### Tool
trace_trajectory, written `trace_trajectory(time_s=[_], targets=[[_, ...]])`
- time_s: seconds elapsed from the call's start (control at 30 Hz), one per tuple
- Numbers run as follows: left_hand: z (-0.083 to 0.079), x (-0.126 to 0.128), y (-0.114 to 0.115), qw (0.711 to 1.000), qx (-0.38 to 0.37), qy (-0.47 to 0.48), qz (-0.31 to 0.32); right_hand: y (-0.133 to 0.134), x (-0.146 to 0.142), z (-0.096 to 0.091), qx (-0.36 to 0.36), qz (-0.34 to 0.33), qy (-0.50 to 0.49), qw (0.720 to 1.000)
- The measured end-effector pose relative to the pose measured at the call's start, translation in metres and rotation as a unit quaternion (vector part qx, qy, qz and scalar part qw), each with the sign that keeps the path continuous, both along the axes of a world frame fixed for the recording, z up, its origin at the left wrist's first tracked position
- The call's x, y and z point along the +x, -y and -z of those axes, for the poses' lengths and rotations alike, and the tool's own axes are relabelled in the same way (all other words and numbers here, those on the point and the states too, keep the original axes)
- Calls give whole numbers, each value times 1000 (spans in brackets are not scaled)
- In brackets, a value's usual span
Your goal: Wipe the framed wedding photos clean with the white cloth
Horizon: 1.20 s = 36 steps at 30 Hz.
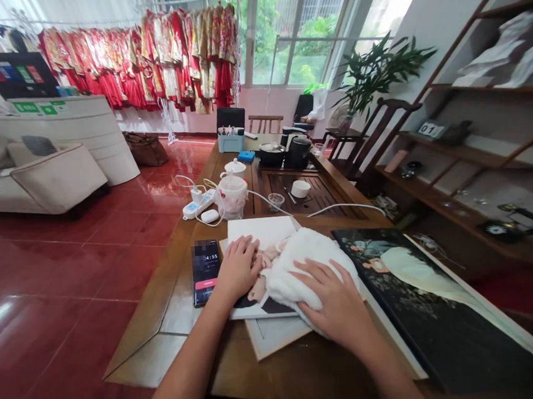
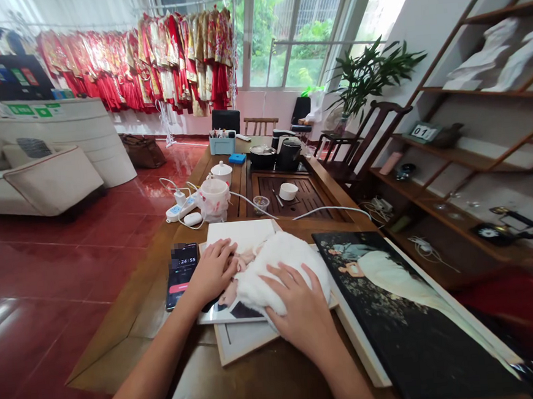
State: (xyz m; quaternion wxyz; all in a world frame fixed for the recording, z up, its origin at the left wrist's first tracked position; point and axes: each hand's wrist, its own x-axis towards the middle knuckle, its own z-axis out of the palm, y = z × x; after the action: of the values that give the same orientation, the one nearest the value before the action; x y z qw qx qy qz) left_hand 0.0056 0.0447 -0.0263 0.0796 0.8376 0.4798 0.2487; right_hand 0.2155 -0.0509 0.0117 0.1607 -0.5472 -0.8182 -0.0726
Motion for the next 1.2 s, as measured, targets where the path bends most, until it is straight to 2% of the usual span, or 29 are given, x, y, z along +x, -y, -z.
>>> trace_trajectory(time_s=[0.13,0.23,0.5,0.6,0.7,0.9,1.0,1.1,1.2], targets=[[0,0,0,1000,-2,1,-2,26,-2,-1,-5,2,-7,1000],[0,0,1,1000,-6,-2,0,26,-3,-1,-5,4,-9,1000],[-1,-1,0,1000,-2,-6,5,-32,5,3,12,23,-4,1000],[-2,0,0,1000,-3,-8,3,-45,4,5,12,33,-6,999],[-1,0,0,1000,1,-9,3,-39,1,6,25,38,-9,999],[0,0,-1,1000,2,-9,2,8,0,9,16,21,-23,999],[0,0,-1,1000,2,-7,4,22,2,9,11,22,-28,999],[0,0,-1,1000,1,-9,6,14,3,9,9,26,-29,999],[1,0,-2,1000,0,-11,6,-9,5,9,10,31,-29,999]])
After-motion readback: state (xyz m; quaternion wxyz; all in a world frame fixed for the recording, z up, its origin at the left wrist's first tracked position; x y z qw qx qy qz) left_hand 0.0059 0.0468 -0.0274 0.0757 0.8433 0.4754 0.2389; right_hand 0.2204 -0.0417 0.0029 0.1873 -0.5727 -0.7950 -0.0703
